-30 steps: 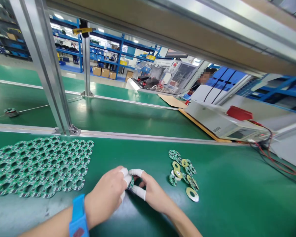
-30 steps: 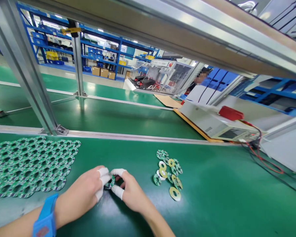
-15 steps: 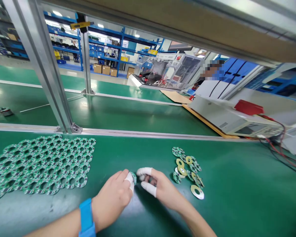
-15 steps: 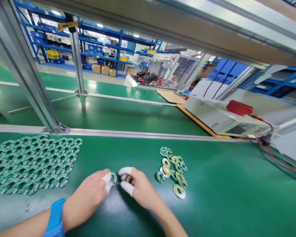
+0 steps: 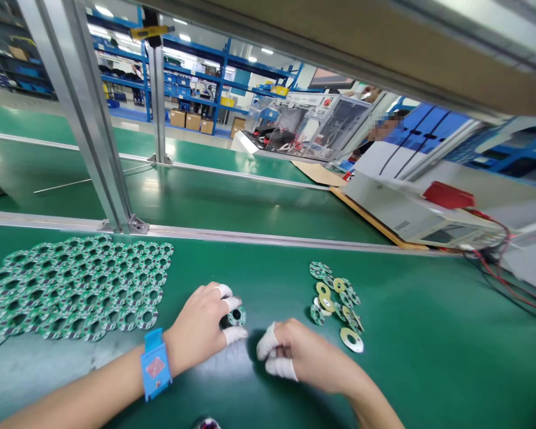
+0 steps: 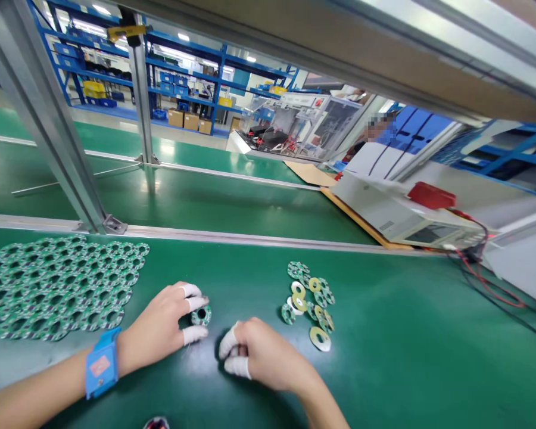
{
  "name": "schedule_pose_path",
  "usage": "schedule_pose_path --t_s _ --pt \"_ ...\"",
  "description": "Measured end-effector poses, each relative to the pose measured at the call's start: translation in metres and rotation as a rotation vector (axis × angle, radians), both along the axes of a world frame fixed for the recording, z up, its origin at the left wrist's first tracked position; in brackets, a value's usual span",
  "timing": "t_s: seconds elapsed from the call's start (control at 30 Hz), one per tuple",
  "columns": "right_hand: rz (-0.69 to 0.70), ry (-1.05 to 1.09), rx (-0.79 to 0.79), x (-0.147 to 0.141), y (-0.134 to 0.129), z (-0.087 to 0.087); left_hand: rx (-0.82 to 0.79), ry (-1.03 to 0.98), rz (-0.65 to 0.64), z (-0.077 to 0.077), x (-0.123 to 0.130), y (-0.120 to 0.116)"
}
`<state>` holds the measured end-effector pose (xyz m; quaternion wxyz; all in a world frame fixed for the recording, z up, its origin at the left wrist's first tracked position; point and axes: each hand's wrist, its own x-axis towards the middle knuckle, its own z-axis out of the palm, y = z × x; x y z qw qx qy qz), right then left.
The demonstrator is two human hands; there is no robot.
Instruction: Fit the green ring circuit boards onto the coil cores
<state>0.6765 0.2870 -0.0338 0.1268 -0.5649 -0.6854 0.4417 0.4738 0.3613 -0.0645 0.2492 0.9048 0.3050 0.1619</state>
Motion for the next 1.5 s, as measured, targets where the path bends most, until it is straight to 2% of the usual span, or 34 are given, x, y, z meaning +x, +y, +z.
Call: schedule_pose_path --t_s 0.1,0.17,0.23,0.3,0.4,0.53,0.63,0.8,1.0,1.1,1.23,1.33,1.4,1.47,1.5 --pt "-0.343 0.047 0.156 0.030 -0.011 0.008 0.101 0.021 -0.019 -0.006 0.000 0.002" --pt "-0.582 0.063 0.204 0.051 -0.027 0.007 0.133 0.022 -0.017 -0.007 0.000 0.005" --pt "-0.720 0.040 0.215 0.068 -0.048 0.000 0.149 0.016 -0.014 -0.007 0.001 0.007" --pt "-0.780 -0.008 0.213 0.074 -0.070 -0.010 0.158 0.004 -0.007 -0.008 0.001 0.007" --pt "-0.785 -0.089 0.246 0.070 -0.089 -0.027 0.136 -0.014 0.018 -0.012 0.001 0.005" --pt "-0.714 -0.193 0.404 0.056 -0.090 -0.041 0.075 -0.076 0.036 -0.018 0.001 0.004" --pt "-0.685 -0.285 0.454 0.050 -0.084 -0.042 0.041 -0.101 0.028 -0.020 0.001 0.004" --pt "-0.617 -0.517 0.413 0.045 -0.084 -0.041 0.020 -0.126 0.013 -0.019 0.002 0.005" --pt "-0.648 -0.631 0.421 0.046 -0.091 -0.051 -0.057 -0.183 0.014 -0.021 0.004 0.006" --pt "-0.585 -0.531 0.431 0.042 -0.080 -0.046 -0.097 -0.213 0.022 -0.024 0.005 0.007" --pt "-0.524 -0.305 0.386 0.025 -0.042 -0.028 -0.097 -0.222 0.018 -0.027 0.007 0.009" --pt "-0.487 -0.206 0.339 0.011 -0.002 -0.005 -0.053 -0.192 0.018 -0.029 0.008 0.009" --pt "-0.429 -0.201 0.381 0.000 0.029 0.015 -0.016 -0.171 -0.007 -0.030 0.011 0.011" --pt "-0.311 -0.199 0.449 -0.019 0.061 0.034 0.013 -0.180 -0.049 -0.032 0.013 0.015" --pt "-0.202 -0.193 0.469 -0.034 0.077 0.043 0.011 -0.185 -0.060 -0.033 0.014 0.019"
